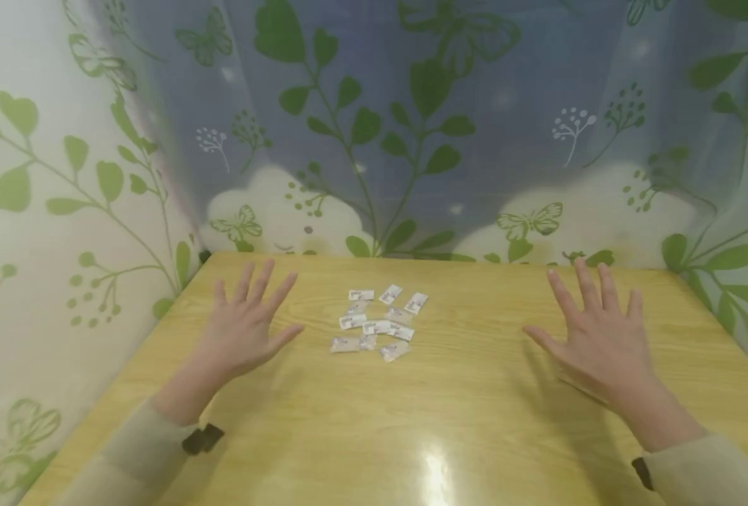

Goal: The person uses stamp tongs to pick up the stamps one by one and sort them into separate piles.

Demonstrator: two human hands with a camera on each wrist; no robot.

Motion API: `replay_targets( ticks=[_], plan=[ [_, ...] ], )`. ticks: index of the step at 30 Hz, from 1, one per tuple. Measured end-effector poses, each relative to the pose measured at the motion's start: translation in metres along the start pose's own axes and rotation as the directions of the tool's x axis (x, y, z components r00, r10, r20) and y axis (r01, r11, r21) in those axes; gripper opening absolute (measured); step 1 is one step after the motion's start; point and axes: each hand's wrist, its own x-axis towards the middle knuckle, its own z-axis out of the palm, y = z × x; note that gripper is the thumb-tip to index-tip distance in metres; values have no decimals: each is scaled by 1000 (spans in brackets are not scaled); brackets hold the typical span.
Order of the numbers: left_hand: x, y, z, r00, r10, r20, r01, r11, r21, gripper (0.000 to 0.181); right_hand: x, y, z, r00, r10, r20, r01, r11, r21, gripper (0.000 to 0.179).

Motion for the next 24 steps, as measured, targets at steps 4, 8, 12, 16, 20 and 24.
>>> replay_targets(
  ticks=[4,8,12,16,20,24],
  plan=[
    [13,11,5,999,44,20,-42,995,-87,78,-3,6,1,1000,-12,1,12,1000,25,91],
    [26,24,16,992,118,33,-112,983,-147,76,-12,16,7,999,-51,-10,51,998,48,91],
    [37,40,29,980,196,36,-183,957,-225,71,-25,28,14,996,-93,2,93,993,69,92],
    [48,55,41,956,293,25,-267,901,-341,63,-39,40,17,991,-132,29,128,985,119,91],
    [59,68,49,929,371,6,-329,832,-447,46,-50,52,18,986,-136,101,112,970,216,89],
    [70,77,54,915,402,16,-337,788,-516,26,-55,62,19,971,-79,224,18,965,261,89]
  ],
)
